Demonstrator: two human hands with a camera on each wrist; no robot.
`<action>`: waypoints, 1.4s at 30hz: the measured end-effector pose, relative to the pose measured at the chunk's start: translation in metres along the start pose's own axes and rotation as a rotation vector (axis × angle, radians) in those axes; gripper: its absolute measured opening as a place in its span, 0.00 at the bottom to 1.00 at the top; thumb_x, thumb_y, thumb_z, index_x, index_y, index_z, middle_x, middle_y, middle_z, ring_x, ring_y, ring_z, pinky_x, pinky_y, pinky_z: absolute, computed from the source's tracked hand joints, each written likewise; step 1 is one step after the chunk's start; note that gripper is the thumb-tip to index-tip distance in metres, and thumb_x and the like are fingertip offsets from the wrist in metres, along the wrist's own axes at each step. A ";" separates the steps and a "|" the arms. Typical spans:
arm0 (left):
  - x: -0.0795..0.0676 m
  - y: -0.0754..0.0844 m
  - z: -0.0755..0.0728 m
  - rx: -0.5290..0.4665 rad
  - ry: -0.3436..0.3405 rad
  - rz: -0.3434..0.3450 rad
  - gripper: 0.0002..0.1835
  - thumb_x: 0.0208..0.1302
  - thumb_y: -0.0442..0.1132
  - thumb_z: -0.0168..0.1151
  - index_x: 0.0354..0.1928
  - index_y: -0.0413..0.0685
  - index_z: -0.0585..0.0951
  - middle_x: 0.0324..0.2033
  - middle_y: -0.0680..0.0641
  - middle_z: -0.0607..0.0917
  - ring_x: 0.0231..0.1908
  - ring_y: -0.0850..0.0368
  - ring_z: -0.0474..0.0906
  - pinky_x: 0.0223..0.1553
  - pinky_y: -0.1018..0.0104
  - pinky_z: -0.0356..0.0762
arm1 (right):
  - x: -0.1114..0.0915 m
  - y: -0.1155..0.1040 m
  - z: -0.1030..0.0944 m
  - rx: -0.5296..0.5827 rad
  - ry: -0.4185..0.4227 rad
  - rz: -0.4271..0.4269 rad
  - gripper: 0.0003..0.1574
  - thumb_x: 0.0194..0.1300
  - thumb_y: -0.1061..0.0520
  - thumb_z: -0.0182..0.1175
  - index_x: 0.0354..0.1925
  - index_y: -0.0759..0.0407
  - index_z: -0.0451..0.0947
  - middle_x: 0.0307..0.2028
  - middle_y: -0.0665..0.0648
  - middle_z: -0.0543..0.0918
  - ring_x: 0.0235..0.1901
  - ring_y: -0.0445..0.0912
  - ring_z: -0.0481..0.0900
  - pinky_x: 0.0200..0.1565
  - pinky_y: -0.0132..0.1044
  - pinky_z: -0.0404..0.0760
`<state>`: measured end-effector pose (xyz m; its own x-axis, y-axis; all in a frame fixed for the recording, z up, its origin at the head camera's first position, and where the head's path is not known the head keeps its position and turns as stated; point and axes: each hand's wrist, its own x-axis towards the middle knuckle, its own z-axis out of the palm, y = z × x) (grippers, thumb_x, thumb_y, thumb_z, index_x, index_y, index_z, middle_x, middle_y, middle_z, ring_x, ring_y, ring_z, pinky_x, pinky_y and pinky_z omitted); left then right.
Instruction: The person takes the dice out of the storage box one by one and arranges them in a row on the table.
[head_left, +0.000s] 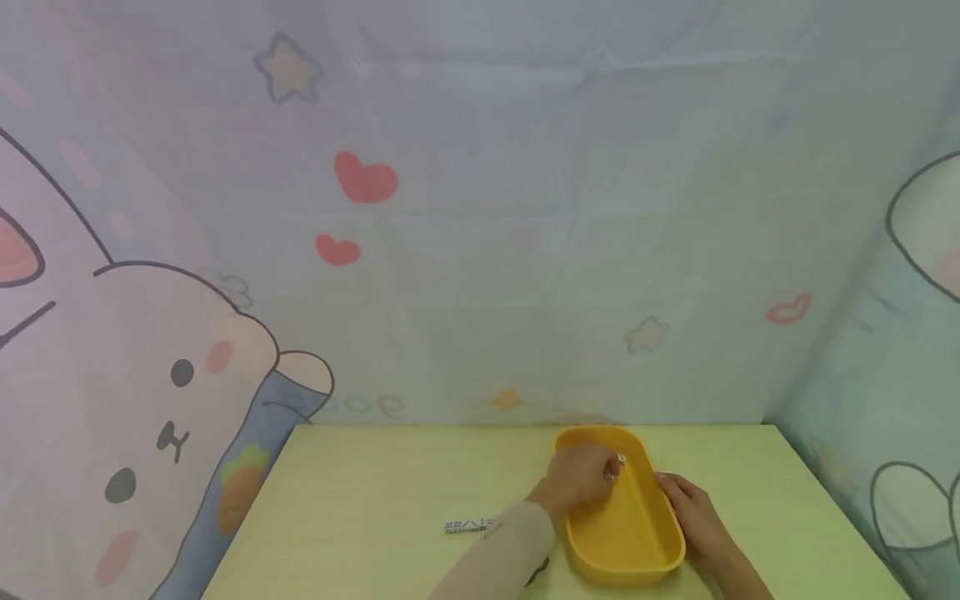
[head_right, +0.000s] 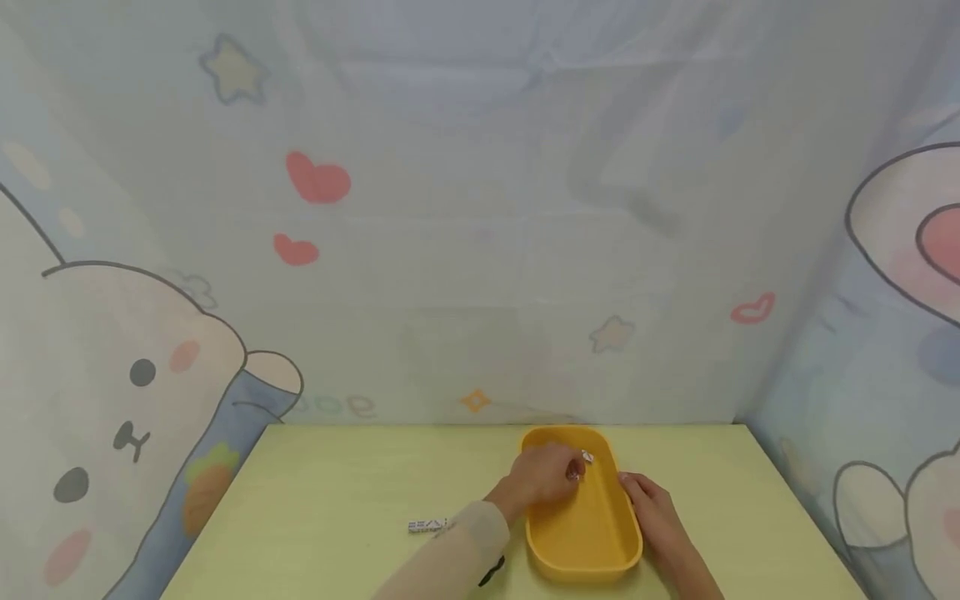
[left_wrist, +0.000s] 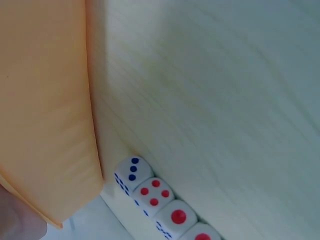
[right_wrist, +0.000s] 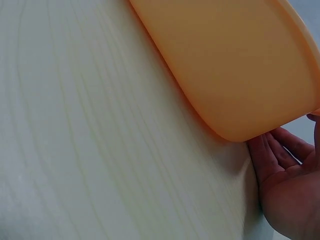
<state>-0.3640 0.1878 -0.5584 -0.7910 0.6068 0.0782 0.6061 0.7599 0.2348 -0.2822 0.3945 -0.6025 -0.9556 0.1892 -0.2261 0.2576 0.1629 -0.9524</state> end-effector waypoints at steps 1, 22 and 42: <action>0.000 0.000 -0.002 -0.015 0.010 0.001 0.08 0.67 0.44 0.69 0.43 0.71 0.88 0.41 0.74 0.85 0.39 0.75 0.77 0.38 0.75 0.75 | 0.000 -0.001 0.000 -0.004 0.000 0.000 0.44 0.82 0.34 0.50 0.74 0.68 0.69 0.63 0.65 0.81 0.47 0.45 0.84 0.45 0.40 0.87; -0.015 0.000 0.005 -0.157 0.076 0.014 0.06 0.67 0.41 0.73 0.42 0.63 0.86 0.34 0.68 0.80 0.35 0.74 0.73 0.40 0.79 0.74 | -0.019 0.012 0.007 0.017 0.020 0.017 0.43 0.84 0.36 0.48 0.75 0.70 0.66 0.65 0.67 0.78 0.48 0.46 0.84 0.45 0.42 0.88; -0.021 -0.005 -0.015 -0.289 0.112 0.139 0.05 0.69 0.36 0.71 0.44 0.53 0.87 0.37 0.60 0.85 0.36 0.72 0.75 0.41 0.81 0.74 | -0.027 0.010 0.009 0.059 0.032 0.013 0.45 0.82 0.33 0.51 0.74 0.68 0.68 0.63 0.64 0.80 0.48 0.46 0.84 0.45 0.42 0.88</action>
<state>-0.3513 0.1677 -0.5468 -0.7167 0.6582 0.2305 0.6726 0.5650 0.4779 -0.2547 0.3827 -0.6074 -0.9469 0.2222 -0.2324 0.2599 0.1033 -0.9601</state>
